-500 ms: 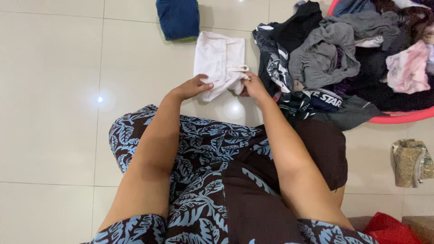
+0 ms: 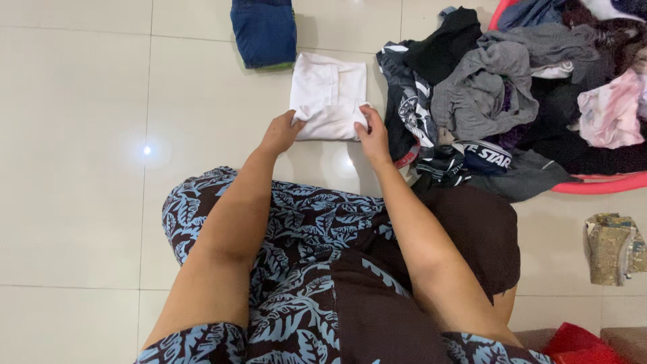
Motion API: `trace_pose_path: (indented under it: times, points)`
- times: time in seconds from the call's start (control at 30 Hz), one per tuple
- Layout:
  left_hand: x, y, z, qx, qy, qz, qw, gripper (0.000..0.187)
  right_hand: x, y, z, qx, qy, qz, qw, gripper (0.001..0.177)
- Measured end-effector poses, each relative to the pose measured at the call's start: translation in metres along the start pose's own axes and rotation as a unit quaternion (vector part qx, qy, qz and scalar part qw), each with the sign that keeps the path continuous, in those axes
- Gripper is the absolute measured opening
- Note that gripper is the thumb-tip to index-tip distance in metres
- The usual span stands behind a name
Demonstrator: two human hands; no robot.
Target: The person sits on the floor and folds several items of clothing one by one, including shorts and shirts, placing each folded item into a neat stack on the floor. The person handles each garment by hand, smoothing and aligning edges before folding.
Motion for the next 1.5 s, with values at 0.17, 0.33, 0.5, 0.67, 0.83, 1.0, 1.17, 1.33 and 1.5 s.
trace_pose_path:
  times: [0.17,0.33,0.5,0.67,0.83,1.0,1.17,1.33,1.5]
  points:
    - [0.003,0.001,0.002,-0.019,0.061,-0.040,0.997,0.041,0.012,0.007,0.014,0.001,-0.138,-0.042,0.990,0.039]
    - [0.005,0.002,-0.004,-0.070,0.116,-0.041,0.990,0.038,0.016,-0.013,0.074,0.324,-0.040,0.011,0.945,0.058]
    - [0.011,0.010,-0.016,-0.069,0.140,-0.056,0.986,0.039,0.024,-0.057,0.098,0.479,0.043,0.270,0.835,0.079]
    - [0.022,0.020,-0.046,-0.184,0.085,-0.092,0.975,0.036,0.022,-0.049,0.073,0.491,0.022,0.279,0.825,0.072]
    - [0.034,-0.001,-0.096,-0.315,-0.195,-0.007,0.929,0.049,0.014,-0.041,0.051,0.573,0.123,0.257,0.768,0.072]
    - [0.041,-0.009,-0.093,-0.455,-0.199,-0.036,0.867,0.063,0.001,-0.020,0.053,0.385,0.079,0.280,0.876,0.054]
    - [0.014,0.004,-0.051,-0.191,-0.017,0.109,0.975,0.049,-0.022,0.006,0.028,0.177,-0.208,0.291,0.917,0.037]
    - [-0.030,0.024,-0.016,0.116,0.014,-0.078,0.990,0.053,-0.063,0.023,0.001,-0.008,-0.131,0.116,0.985,0.026]
    - [-0.057,0.017,0.013,0.141,0.101,-0.147,0.974,0.045,-0.098,0.013,-0.015,-0.011,-0.152,-0.027,0.988,0.028]
Point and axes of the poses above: each hand's wrist, its own x-axis away from the middle knuckle, its own y-axis out of the back of the hand, z = x × y, the point moved 5 cm from there along -x, towards the middle knuckle, and after that the axes turned 8 degrees about z, right-handed, at the moved point
